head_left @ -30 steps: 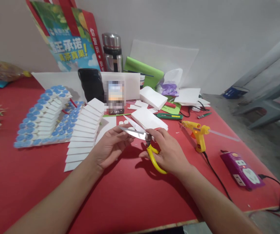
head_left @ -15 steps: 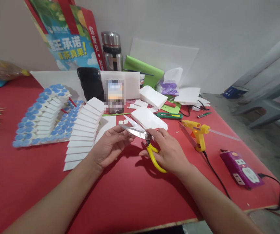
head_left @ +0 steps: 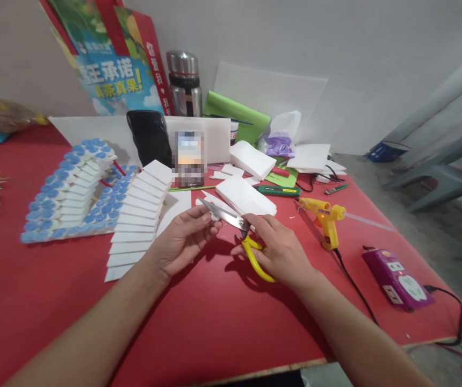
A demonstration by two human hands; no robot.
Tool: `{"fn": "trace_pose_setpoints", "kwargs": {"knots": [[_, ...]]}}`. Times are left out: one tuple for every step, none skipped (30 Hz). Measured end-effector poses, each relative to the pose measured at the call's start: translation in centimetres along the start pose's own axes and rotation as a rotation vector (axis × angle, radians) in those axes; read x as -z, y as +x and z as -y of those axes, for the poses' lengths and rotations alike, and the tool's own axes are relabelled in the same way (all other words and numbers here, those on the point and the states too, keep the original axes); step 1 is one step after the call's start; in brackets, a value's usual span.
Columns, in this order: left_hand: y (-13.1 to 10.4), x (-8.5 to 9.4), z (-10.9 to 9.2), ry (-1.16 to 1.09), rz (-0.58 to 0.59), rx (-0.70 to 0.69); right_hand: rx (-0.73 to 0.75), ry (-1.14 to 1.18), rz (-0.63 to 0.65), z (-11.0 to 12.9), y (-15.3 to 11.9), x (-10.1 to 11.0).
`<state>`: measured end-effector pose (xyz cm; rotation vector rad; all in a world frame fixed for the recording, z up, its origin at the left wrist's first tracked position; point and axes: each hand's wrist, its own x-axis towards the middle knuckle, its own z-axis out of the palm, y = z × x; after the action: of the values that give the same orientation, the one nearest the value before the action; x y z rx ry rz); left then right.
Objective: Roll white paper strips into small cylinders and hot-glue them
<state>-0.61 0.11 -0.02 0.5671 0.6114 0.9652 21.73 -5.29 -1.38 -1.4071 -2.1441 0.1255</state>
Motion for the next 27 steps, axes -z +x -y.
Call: {"fn": "trace_pose_setpoints", "kwargs": {"knots": [[0.0, 0.0, 0.0, 0.0, -0.012, 0.003, -0.006, 0.019, 0.001, 0.0, 0.0, -0.1], [0.0, 0.0, 0.0, -0.001, -0.024, 0.003, -0.015, 0.038, -0.006, 0.0, 0.0, -0.1], [0.0, 0.0, 0.0, -0.002, -0.034, 0.002, -0.025, 0.057, -0.022, 0.1, 0.1, -0.1], [0.0, 0.0, 0.1, -0.005, -0.043, -0.001, -0.037, 0.074, -0.046, 0.0, 0.2, -0.2], [0.0, 0.0, 0.0, -0.007, -0.05, -0.004, -0.052, 0.086, -0.073, 0.0, 0.3, -0.2], [0.0, -0.1, 0.0, -0.007, -0.054, -0.01, -0.068, 0.094, -0.102, -0.1, 0.4, -0.2], [0.0, -0.2, 0.0, -0.006, -0.057, -0.018, -0.086, 0.098, -0.126, -0.2, 0.5, -0.1], [0.0, -0.2, 0.0, -0.003, -0.056, -0.029, -0.103, 0.1, -0.144, -0.4, 0.7, -0.1], [0.0, -0.3, 0.0, 0.003, -0.052, -0.041, -0.123, 0.102, -0.152, -0.6, 0.7, 0.0], [0.0, -0.4, 0.0, 0.008, -0.047, -0.055, -0.145, 0.104, -0.148, -0.8, 0.8, 0.1], [0.0, -0.4, 0.0, 0.015, -0.039, -0.067, -0.17, 0.108, -0.139, -0.9, 0.9, 0.2], [0.0, -0.4, 0.0, 0.023, -0.031, -0.075, -0.193, 0.112, -0.124, -1.1, 0.9, 0.3], [0.1, -0.3, 0.0, 0.031, -0.025, -0.077, -0.213, 0.117, -0.107, -1.1, 0.9, 0.4], [0.1, -0.3, 0.1, 0.037, -0.023, -0.077, -0.227, 0.122, -0.09, -1.2, 0.9, 0.5], [0.1, -0.2, 0.1, 0.04, -0.025, -0.073, -0.231, 0.127, -0.077, -1.1, 0.8, 0.6], [0.1, -0.2, 0.1, 0.039, -0.027, -0.066, -0.226, 0.133, -0.07, -1.1, 0.8, 0.6], [0.1, -0.2, 0.1, 0.034, -0.032, -0.062, -0.214, 0.139, -0.067, -1.0, 0.8, 0.7], [0.1, -0.2, 0.1, 0.026, -0.038, -0.062, -0.195, 0.145, -0.063, -0.9, 0.8, 0.7], [0.1, -0.2, 0.1, 0.017, -0.047, -0.065, -0.173, 0.151, -0.057, -0.7, 0.7, 0.7], [0.1, -0.2, 0.1, 0.005, -0.06, -0.068, -0.149, 0.155, -0.047, -0.5, 0.7, 0.7], [0.1, -0.3, 0.1, -0.008, -0.076, -0.072, -0.125, 0.158, -0.033, -0.4, 0.7, 0.8], [0.1, -0.3, 0.1, -0.022, -0.093, -0.076, -0.102, 0.161, -0.015, -0.2, 0.7, 0.8], [0.1, -0.4, 0.1, -0.033, -0.11, -0.08, -0.078, 0.162, 0.0, 0.0, 0.7, 0.8], [0.1, -0.4, 0.1, -0.039, -0.124, -0.086, -0.059, 0.161, 0.014, 0.2, 0.8, 0.8], [0.2, -0.4, 0.1, -0.038, -0.135, -0.094, -0.045, 0.158, 0.021, 0.3, 0.8, 0.8], [0.2, -0.4, 0.1, -0.031, -0.137, -0.103, -0.037, 0.152, 0.026, 0.5, 0.8, 0.8], [0.2, -0.4, 0.1, -0.022, -0.133, -0.113, -0.032, 0.143, 0.028, 0.6, 0.8, 0.8]]}}
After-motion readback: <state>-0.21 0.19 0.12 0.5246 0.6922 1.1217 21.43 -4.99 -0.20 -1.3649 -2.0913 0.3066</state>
